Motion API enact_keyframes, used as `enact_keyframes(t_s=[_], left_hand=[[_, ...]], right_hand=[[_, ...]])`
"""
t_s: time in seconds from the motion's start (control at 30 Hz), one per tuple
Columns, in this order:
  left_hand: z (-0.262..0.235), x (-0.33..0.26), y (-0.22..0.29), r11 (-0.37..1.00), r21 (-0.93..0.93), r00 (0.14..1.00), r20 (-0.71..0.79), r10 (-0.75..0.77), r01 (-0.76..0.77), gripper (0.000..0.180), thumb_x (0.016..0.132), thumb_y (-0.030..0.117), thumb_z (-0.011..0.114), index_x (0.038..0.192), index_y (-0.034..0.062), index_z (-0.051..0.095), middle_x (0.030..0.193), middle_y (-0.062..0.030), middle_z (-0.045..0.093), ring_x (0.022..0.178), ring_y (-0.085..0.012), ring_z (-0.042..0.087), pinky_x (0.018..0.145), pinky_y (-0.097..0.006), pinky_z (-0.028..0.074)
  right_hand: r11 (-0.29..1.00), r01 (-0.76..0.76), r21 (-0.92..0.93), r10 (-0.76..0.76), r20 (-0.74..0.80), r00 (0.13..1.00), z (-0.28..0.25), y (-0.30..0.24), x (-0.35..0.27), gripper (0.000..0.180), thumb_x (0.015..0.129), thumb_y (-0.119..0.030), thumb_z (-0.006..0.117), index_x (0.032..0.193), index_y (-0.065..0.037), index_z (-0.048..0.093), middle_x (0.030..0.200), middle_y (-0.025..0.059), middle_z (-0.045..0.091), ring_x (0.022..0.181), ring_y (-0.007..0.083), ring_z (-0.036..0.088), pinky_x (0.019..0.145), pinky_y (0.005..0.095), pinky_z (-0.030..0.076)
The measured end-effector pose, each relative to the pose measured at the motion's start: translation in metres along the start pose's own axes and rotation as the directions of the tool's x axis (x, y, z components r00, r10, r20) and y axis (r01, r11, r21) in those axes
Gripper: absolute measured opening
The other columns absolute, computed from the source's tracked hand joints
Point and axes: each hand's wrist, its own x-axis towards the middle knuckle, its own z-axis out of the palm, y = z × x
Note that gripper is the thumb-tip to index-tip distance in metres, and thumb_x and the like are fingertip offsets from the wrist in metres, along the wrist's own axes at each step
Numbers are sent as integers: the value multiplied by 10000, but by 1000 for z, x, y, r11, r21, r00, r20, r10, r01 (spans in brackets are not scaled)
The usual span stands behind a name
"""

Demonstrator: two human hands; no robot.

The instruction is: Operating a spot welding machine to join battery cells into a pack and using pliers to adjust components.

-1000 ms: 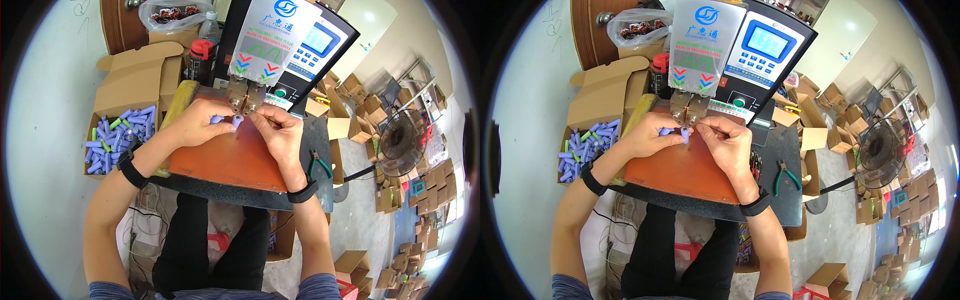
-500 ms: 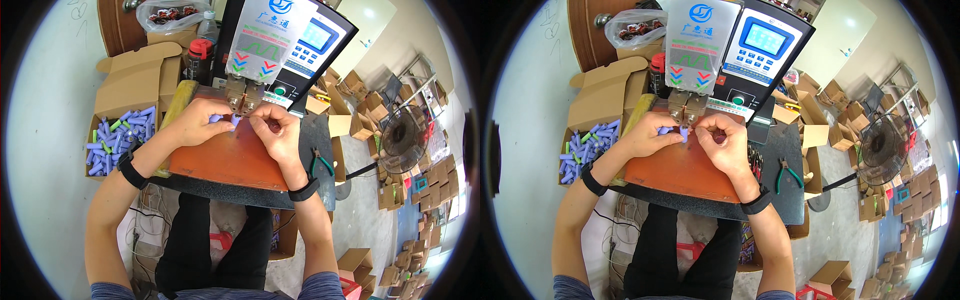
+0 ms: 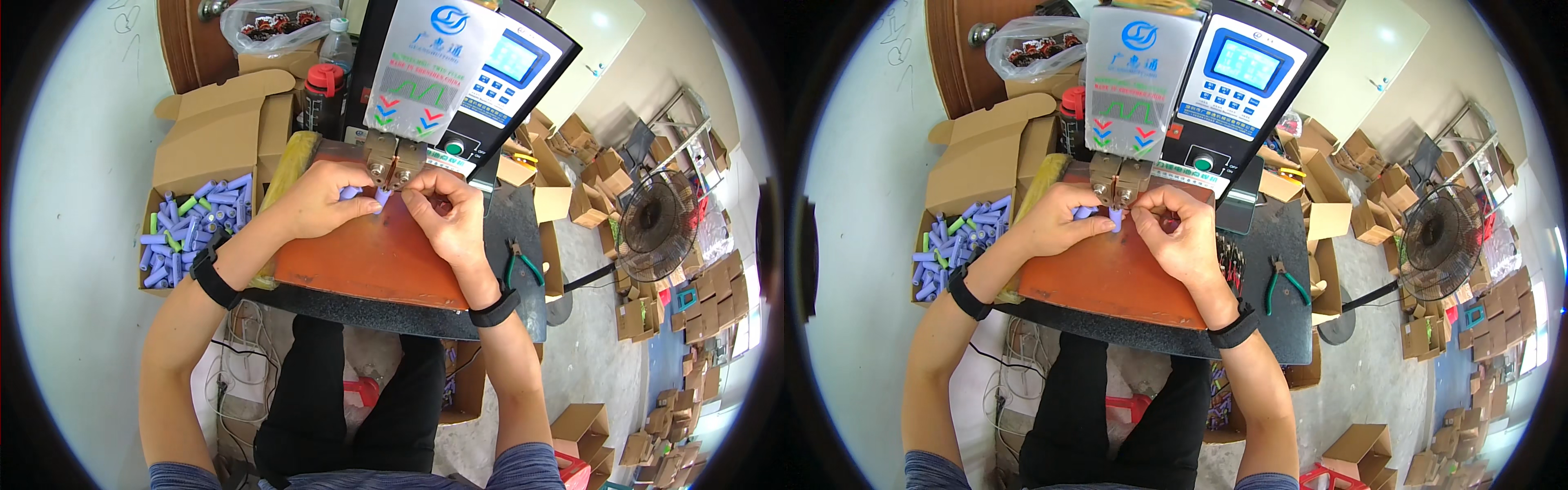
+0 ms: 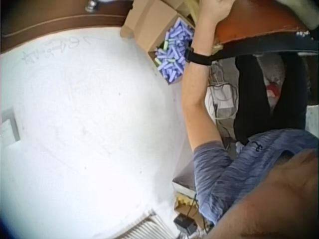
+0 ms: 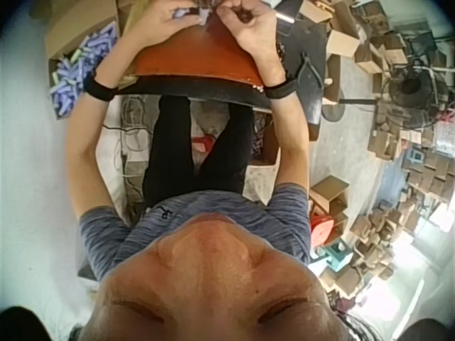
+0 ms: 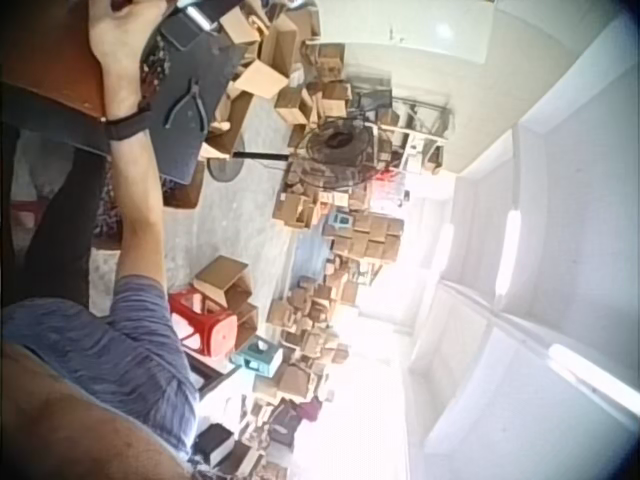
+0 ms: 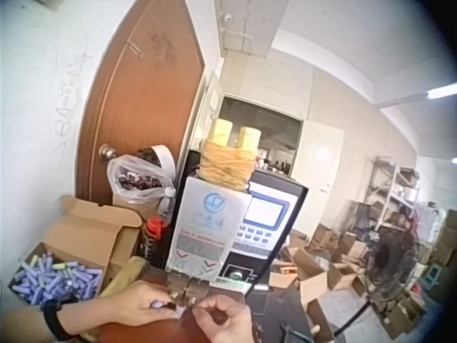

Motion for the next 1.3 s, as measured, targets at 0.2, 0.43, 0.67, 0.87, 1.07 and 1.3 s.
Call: enact_keyframes(t_s=[0.2,0.43,0.67,0.87,1.07,1.3], left_hand=[[-1,-1,1,1000,20,1000,2,9,-9,178,804,146,696,915,10,666,776,-97,633,695,-187,552,660,-315,442],[1,-2,2,996,68,999,-14,53,-52,183,830,139,663,961,13,644,773,-105,628,697,-190,560,659,-314,447],[0,-1,4,991,-115,979,-185,-86,65,195,839,138,657,971,3,609,806,-56,631,696,-154,564,657,-305,456],[-2,-4,8,992,112,996,-73,-53,61,182,824,168,690,931,30,636,788,-63,620,675,-165,549,648,-299,449],[2,0,12,992,118,999,-19,50,-48,182,842,184,677,922,22,651,814,-118,626,724,-246,582,663,-331,458],[3,-1,10,958,232,983,-43,180,-165,209,861,180,655,952,-6,630,856,-146,621,778,-310,609,685,-376,471]], right_hand=[[999,20,31,-20,-3,1000,2,-4,0,15,799,-23,646,806,-13,654,696,-15,640,618,9,516,547,182,386],[995,-35,91,41,-57,998,3,0,3,120,772,-17,701,845,7,609,654,-4,616,597,25,508,544,208,410],[995,-83,-61,82,-23,996,1,10,7,197,790,1,710,935,24,578,712,6,624,637,43,534,574,207,435],[954,-109,279,129,-57,990,3,0,7,147,866,-32,664,995,26,625,829,64,690,659,64,580,594,194,467],[993,-56,102,71,-150,986,-2,9,9,170,931,-74,578,1047,27,649,714,17,632,612,59,520,568,199,432],[958,72,277,6,-271,962,12,1,11,89,915,-53,580,901,29,614,733,4,611,668,63,537,615,222,450]])
